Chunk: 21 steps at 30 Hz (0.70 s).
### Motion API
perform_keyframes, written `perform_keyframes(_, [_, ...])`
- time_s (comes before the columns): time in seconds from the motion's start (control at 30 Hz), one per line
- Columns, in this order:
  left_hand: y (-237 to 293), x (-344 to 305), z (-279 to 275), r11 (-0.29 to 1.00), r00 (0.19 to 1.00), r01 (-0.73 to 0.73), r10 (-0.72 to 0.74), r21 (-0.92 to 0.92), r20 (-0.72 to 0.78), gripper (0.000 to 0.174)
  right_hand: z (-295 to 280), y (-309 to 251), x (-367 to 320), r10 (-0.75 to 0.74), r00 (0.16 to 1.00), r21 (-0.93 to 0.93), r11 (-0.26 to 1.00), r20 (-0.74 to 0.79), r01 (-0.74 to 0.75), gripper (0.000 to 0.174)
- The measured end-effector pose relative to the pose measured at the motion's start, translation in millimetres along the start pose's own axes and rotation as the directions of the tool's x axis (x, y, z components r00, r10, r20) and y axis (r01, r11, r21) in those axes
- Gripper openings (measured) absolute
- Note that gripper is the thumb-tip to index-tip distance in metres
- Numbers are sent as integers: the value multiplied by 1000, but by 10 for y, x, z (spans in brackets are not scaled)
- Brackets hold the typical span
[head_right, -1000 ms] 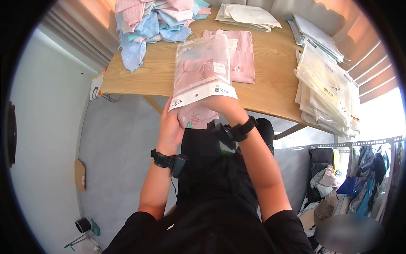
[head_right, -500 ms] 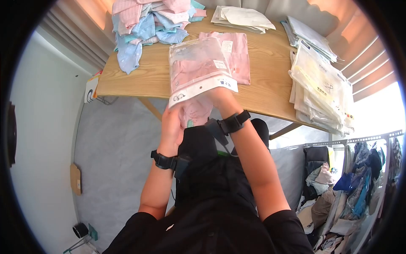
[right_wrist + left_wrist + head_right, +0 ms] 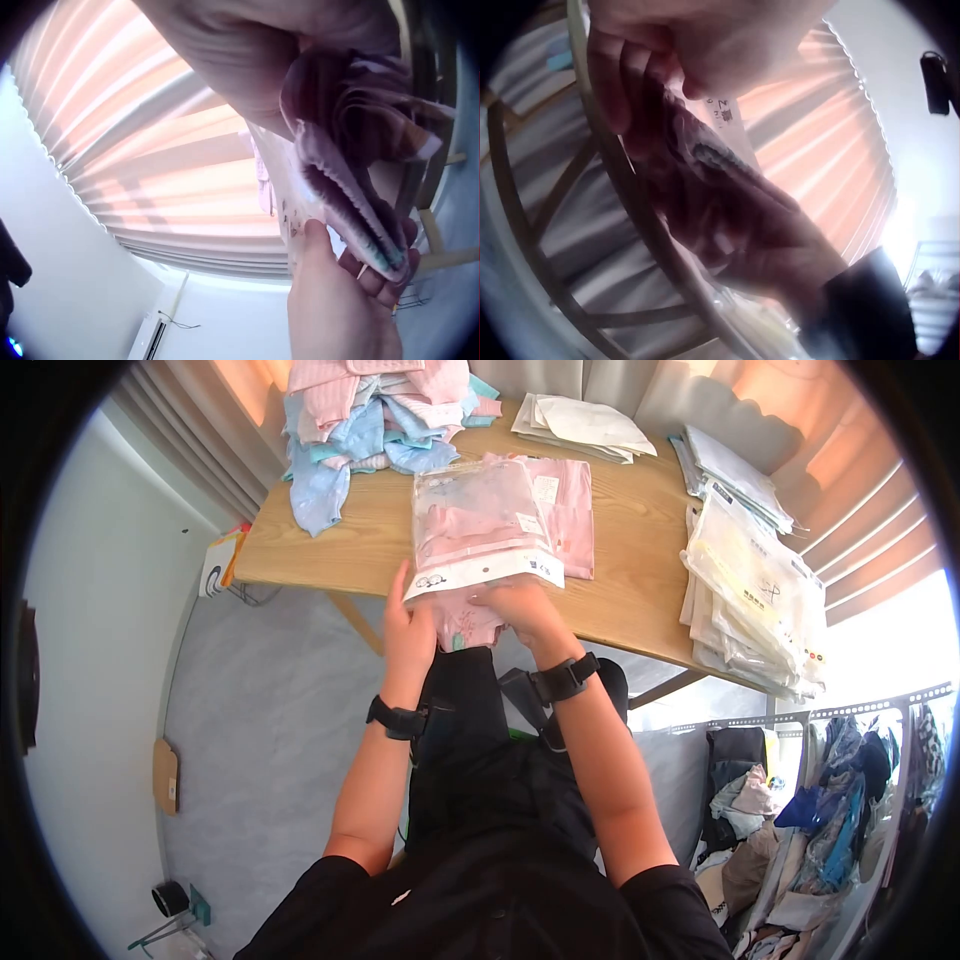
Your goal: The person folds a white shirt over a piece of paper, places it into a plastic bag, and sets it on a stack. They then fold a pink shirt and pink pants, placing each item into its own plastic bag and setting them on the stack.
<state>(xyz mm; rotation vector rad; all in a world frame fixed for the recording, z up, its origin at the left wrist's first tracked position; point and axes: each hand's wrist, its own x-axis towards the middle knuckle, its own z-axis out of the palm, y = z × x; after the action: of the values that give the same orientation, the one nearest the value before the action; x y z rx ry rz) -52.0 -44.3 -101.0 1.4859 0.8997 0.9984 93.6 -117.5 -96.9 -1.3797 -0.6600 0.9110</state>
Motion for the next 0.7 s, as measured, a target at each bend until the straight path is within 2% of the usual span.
perform_keyframes(0.07, [156, 7, -137, 951, 998, 10, -28, 310, 51, 43, -27, 44, 78, -9, 1000, 100, 995, -3, 9, 50])
perform_keyframes(0.13, [18, 30, -172, 875, 962, -269, 262, 402, 74, 42, 10, -56, 41, 33, 999, 194, 980, -4, -31, 45])
perform_keyframes(0.17, [-32, 42, -174, 803, 912, -398, 398, 442, 98, 42, 26, -43, 72, -8, 999, 280, 960, -45, 20, 43])
perform_keyframes(0.23, [37, 6, -183, 777, 882, -458, 457, 432, 113, 42, 76, 29, 187, -78, 988, 439, 889, -136, 130, 38])
perform_keyframes(0.33, [117, -31, -178, 761, 852, -510, 509, 401, 120, 43, 166, 118, 330, -234, 942, 430, 844, -241, 320, 39])
perform_keyframes(0.37, [128, -37, -179, 760, 846, -521, 521, 388, 116, 43, 133, 129, 472, -113, 969, 457, 865, -222, 206, 41])
perform_keyframes(0.43, [118, -35, -214, 753, 840, -531, 526, 389, 129, 44, 107, 101, 618, -92, 976, 424, 889, -199, 171, 43])
perform_keyframes(0.5, [114, -30, -248, 750, 841, -531, 524, 394, 136, 43, 56, 49, 724, -162, 971, 267, 942, -177, 205, 46])
perform_keyframes(0.53, [109, -47, -263, 752, 845, -525, 515, 399, 140, 42, 46, 23, 766, -225, 959, 118, 962, -172, 247, 47])
perform_keyframes(0.57, [105, -66, -270, 755, 850, -519, 507, 402, 145, 41, 24, -6, 807, -308, 937, -99, 950, -165, 295, 48])
perform_keyframes(0.6, [105, -87, -272, 755, 853, -515, 497, 407, 158, 40, 23, -50, 816, -400, 904, -339, 880, -153, 332, 49])
perform_keyframes(0.67, [117, -94, -290, 755, 859, -507, 479, 416, 178, 36, 24, -79, 751, -607, 794, -777, 519, -41, 356, 51])
perform_keyframes(0.7, [112, -109, -292, 769, 873, -485, 453, 416, 179, 35, 48, -96, 680, -685, 728, -890, 322, 16, 323, 53])
